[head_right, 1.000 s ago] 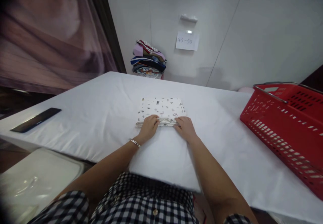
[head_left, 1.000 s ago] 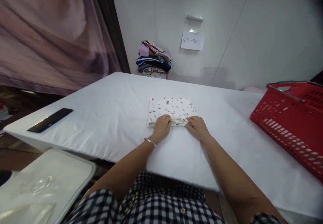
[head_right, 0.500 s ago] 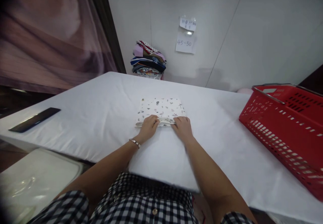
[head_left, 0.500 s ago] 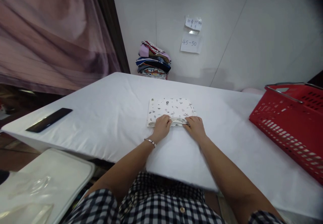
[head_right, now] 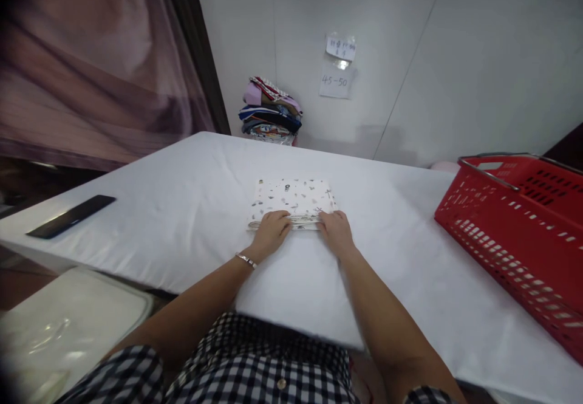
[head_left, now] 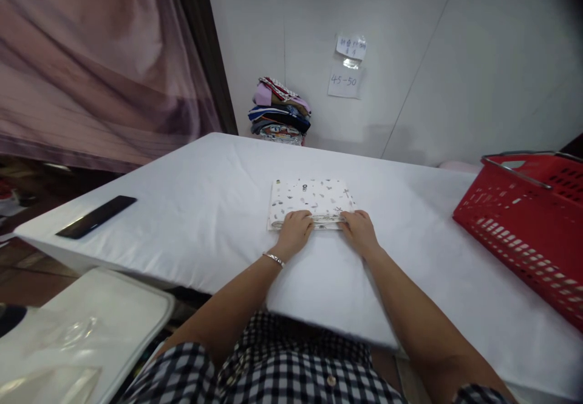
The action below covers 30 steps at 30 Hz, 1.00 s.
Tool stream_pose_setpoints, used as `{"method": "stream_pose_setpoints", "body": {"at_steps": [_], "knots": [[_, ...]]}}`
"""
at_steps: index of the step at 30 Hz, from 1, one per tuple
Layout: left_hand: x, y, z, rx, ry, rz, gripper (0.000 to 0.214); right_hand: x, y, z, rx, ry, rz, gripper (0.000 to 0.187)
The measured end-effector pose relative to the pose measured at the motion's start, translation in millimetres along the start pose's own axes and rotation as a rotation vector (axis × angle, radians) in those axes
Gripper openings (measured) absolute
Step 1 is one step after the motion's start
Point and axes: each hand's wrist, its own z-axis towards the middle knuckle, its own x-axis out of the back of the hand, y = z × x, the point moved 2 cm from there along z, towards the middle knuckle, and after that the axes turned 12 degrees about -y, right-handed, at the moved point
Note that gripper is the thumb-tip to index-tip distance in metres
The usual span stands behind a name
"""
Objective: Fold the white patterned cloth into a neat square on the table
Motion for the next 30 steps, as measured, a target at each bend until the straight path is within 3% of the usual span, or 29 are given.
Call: {"method": "stream_pose_setpoints", "body": {"at_steps": [7, 21, 30], "knots": [[2.0, -0.1, -2.3, -0.026, -0.022, 0.137, 0.016, -1.1, 4.1, -3.6, 0.037, -0.011, 0.007, 0.019], [0.7, -6.1, -5.0, -0.061, -0.022, 0.092, 0.008, 1.8, 2.3, -8.6, 0.062, -0.109, 0.149, 0.028], [2.5, -4.0, -2.2, 0.004, 0.033, -0.018, 0.01, -1.8, 4.9, -8.3, 0.066, -0.057, 0.129, 0.023]]}}
